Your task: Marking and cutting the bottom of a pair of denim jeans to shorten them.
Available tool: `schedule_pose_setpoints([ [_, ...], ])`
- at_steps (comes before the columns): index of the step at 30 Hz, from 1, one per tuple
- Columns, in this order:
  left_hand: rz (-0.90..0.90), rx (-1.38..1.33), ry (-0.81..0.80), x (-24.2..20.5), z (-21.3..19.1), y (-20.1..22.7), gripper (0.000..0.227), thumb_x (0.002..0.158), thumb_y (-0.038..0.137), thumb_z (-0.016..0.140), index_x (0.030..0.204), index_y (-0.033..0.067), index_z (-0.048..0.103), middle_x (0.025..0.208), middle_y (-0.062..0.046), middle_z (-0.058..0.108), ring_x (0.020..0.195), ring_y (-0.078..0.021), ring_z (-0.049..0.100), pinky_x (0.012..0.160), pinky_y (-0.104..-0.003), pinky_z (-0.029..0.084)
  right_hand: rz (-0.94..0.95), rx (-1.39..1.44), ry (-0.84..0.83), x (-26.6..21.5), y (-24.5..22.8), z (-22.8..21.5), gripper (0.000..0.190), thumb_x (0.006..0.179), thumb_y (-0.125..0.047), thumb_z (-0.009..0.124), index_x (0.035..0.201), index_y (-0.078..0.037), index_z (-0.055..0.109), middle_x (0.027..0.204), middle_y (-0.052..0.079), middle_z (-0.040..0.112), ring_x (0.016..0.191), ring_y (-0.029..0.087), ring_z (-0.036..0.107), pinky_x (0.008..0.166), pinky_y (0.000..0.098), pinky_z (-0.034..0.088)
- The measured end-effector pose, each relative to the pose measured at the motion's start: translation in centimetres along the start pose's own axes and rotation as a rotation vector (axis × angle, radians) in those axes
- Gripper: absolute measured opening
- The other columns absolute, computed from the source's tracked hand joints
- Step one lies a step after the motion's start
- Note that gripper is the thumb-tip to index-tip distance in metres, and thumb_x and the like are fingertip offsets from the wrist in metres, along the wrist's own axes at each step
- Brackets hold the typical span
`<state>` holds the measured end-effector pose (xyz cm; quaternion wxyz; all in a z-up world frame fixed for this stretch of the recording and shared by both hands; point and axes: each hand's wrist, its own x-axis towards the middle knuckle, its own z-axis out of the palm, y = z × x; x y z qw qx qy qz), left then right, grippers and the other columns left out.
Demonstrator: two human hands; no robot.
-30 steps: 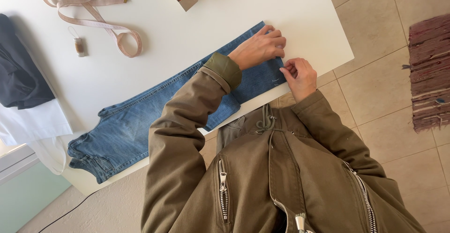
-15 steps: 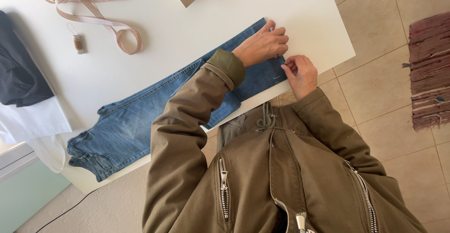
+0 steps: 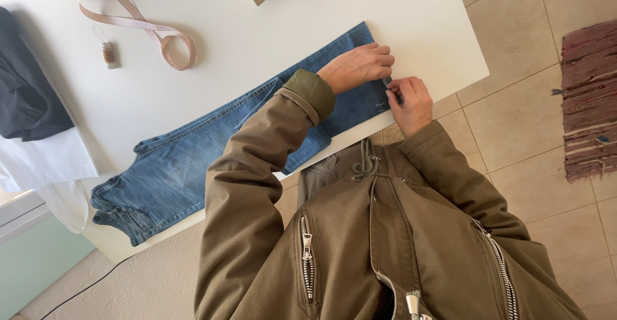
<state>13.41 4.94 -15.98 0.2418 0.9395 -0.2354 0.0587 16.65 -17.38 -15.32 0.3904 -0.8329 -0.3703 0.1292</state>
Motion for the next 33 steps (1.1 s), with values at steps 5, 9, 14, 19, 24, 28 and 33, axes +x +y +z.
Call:
schedule_pose_setpoints([
  [5,-0.026,-0.012,0.008,-0.6,0.3,-0.2,0.011,0.083,0.01,0.069,0.074,0.0071,0.066,0.097,0.0,0.06,0.1,-0.0182,0.057,0.088,-0.03,0.053,-0.024,-0.056,-0.008,0.0,0.1,0.0,0.017,0.089,0.005,0.078,0.101,-0.002,0.068,0.1,0.01,0.064,0.089,0.025,0.065,0.071,0.035,0.056],
  [9,-0.049,-0.021,0.016,-0.1,-0.2,0.2,0.013,0.081,0.015,0.073,0.072,0.0068,0.067,0.098,0.0,0.061,0.102,-0.0191,0.057,0.087,-0.031,0.053,-0.07,-0.06,-0.002,0.3,0.0,-0.2,0.015,0.09,0.002,0.079,0.1,-0.003,0.07,0.099,0.01,0.065,0.091,0.026,0.066,0.072,0.0346,0.057],
  [14,-0.127,0.063,-0.028,0.7,1.2,0.3,0.016,0.083,0.018,0.077,0.072,0.0112,0.068,0.087,0.003,0.061,0.096,-0.019,0.056,0.083,-0.035,0.048,0.0,-0.124,-0.041,0.5,0.6,0.1,0.013,0.093,-0.002,0.082,0.098,-0.004,0.07,0.091,0.009,0.066,0.082,0.026,0.065,0.069,0.0385,0.054],
  [19,-0.154,0.115,-0.056,1.5,0.4,0.4,0.013,0.082,0.017,0.075,0.073,0.0129,0.066,0.083,0.003,0.06,0.094,-0.0192,0.057,0.083,-0.036,0.045,0.02,-0.105,-0.064,0.9,0.4,0.1,0.019,0.088,-0.002,0.082,0.098,-0.004,0.066,0.091,0.008,0.064,0.082,0.025,0.065,0.07,0.0377,0.054],
  [24,-0.139,0.183,-0.092,1.0,1.1,0.3,0.02,0.09,0.015,0.071,0.072,0.0151,0.062,0.083,0.003,0.058,0.095,-0.0179,0.056,0.088,-0.036,0.044,0.043,-0.156,-0.079,0.5,0.8,0.5,0.023,0.086,-0.003,0.082,0.097,-0.004,0.062,0.091,0.008,0.062,0.083,0.026,0.062,0.071,0.04,0.052],
  [28,-0.057,0.362,-0.045,0.7,0.9,0.7,0.014,0.088,0.013,0.068,0.077,0.0155,0.06,0.085,0.004,0.056,0.098,-0.0166,0.055,0.095,-0.035,0.043,0.01,-0.211,-0.068,0.3,1.0,1.1,0.023,0.085,-0.003,0.081,0.093,-0.006,0.06,0.092,0.008,0.061,0.087,0.028,0.06,0.073,0.0421,0.051],
  [33,-0.021,0.384,-0.003,-0.1,-0.6,1.2,0.012,0.09,0.013,0.066,0.08,0.014,0.059,0.089,0.003,0.056,0.102,-0.017,0.054,0.1,-0.037,0.043,-0.064,-0.252,-0.048,0.2,0.4,0.9,0.023,0.083,-0.002,0.078,0.092,-0.006,0.058,0.094,0.008,0.061,0.089,0.029,0.061,0.073,0.0413,0.051],
])
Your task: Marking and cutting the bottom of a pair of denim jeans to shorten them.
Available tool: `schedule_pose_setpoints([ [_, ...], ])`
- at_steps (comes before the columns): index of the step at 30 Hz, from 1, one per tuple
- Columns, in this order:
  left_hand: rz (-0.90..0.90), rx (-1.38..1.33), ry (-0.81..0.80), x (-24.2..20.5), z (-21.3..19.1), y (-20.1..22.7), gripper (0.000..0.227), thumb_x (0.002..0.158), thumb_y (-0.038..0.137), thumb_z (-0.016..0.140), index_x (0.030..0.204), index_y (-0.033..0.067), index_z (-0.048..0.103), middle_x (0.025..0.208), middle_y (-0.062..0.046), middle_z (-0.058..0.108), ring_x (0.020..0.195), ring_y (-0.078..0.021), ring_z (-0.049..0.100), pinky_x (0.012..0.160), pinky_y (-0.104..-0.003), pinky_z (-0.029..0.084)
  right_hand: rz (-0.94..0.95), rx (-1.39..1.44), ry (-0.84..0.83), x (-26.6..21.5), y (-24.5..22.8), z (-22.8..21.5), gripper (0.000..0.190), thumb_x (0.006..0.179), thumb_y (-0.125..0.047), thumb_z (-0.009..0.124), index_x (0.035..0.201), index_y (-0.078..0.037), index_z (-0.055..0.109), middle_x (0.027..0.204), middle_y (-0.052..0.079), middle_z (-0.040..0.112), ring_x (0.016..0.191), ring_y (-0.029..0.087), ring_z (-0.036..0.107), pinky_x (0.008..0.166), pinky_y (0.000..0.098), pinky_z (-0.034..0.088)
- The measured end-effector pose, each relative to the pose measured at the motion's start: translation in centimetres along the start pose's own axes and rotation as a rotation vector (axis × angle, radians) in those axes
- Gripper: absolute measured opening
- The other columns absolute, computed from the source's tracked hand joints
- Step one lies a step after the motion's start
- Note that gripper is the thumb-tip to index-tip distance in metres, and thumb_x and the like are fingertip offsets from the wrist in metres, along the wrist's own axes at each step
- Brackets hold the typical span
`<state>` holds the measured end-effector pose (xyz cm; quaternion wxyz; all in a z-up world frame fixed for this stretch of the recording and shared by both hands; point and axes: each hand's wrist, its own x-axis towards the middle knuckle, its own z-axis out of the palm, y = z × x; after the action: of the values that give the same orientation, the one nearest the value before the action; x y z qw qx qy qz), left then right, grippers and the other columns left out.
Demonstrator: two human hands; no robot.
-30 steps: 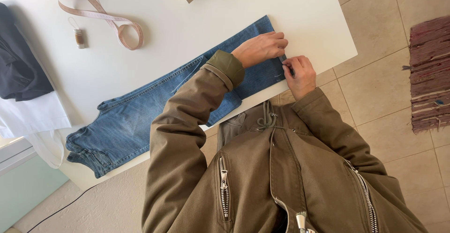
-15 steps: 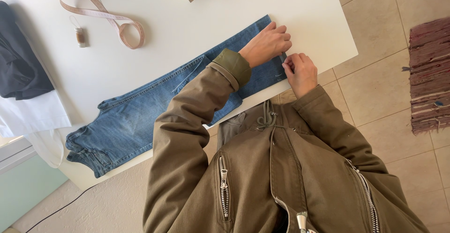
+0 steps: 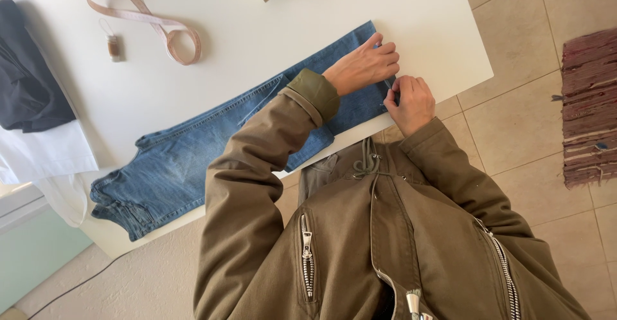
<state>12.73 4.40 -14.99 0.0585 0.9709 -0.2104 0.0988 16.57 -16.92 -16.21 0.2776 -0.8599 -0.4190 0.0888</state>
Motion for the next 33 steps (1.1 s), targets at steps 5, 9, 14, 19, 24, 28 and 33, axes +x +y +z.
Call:
schedule_pose_setpoints([
  [5,0.025,-0.128,0.03,-1.5,-2.0,0.1,0.008,0.093,0.009,0.065,0.088,0.0099,0.06,0.096,-0.001,0.057,0.1,-0.018,0.056,0.094,-0.034,0.046,-0.124,-0.051,0.038,0.0,-1.4,-1.3,0.022,0.086,-0.002,0.079,0.099,-0.006,0.062,0.094,0.008,0.062,0.082,0.029,0.06,0.076,0.0399,0.05],
  [9,0.022,-0.229,0.097,-2.3,-2.2,0.2,0.006,0.089,0.009,0.065,0.092,0.0068,0.061,0.107,-0.004,0.06,0.102,-0.0185,0.057,0.086,-0.031,0.05,-0.173,-0.048,0.039,-0.4,-1.2,-1.2,0.023,0.085,-0.004,0.08,0.1,-0.007,0.063,0.095,0.006,0.063,0.081,0.028,0.059,0.076,0.0395,0.048],
  [14,0.008,-0.336,0.05,-2.6,-0.9,0.4,0.011,0.087,0.007,0.066,0.097,0.0032,0.063,0.11,-0.006,0.058,0.103,-0.021,0.059,0.09,-0.032,0.056,-0.218,-0.121,0.068,-0.5,-0.6,-0.6,0.023,0.084,0.0,0.08,0.098,-0.008,0.064,0.093,0.005,0.063,0.08,0.026,0.058,0.075,0.0375,0.045],
  [19,-0.005,-0.374,0.069,-3.2,-0.2,0.0,0.015,0.088,0.005,0.066,0.102,0.0006,0.065,0.114,-0.007,0.059,0.108,-0.021,0.06,0.09,-0.029,0.056,-0.293,-0.03,0.082,-0.7,-1.0,-0.9,0.025,0.083,0.004,0.079,0.099,-0.008,0.063,0.097,0.004,0.063,0.09,0.023,0.062,0.08,0.0377,0.044],
  [24,0.016,-0.34,0.062,-3.4,-1.2,0.1,0.015,0.087,0.005,0.067,0.101,-0.0002,0.066,0.114,-0.007,0.059,0.112,-0.0206,0.059,0.092,-0.029,0.056,-0.292,0.042,0.044,-1.9,-0.4,-0.3,0.027,0.08,0.006,0.078,0.102,-0.007,0.067,0.101,0.005,0.063,0.094,0.024,0.061,0.083,0.0386,0.044],
  [28,0.058,-0.253,0.08,-3.6,-1.6,0.2,0.009,0.084,0.006,0.067,0.092,0.002,0.065,0.111,-0.005,0.059,0.113,-0.0193,0.058,0.093,-0.029,0.055,-0.298,0.022,0.032,-2.5,0.2,0.2,0.022,0.083,0.005,0.079,0.101,-0.007,0.071,0.102,0.005,0.063,0.094,0.023,0.06,0.083,0.0383,0.043],
  [33,0.077,-0.192,0.07,-3.8,-1.5,0.3,0.005,0.083,0.008,0.067,0.086,0.0048,0.064,0.107,-0.004,0.058,0.112,-0.0182,0.057,0.092,-0.029,0.053,-0.323,0.015,0.023,-2.4,-0.3,-0.2,0.02,0.086,0.004,0.077,0.101,-0.007,0.073,0.102,0.003,0.064,0.096,0.023,0.06,0.084,0.0374,0.042],
])
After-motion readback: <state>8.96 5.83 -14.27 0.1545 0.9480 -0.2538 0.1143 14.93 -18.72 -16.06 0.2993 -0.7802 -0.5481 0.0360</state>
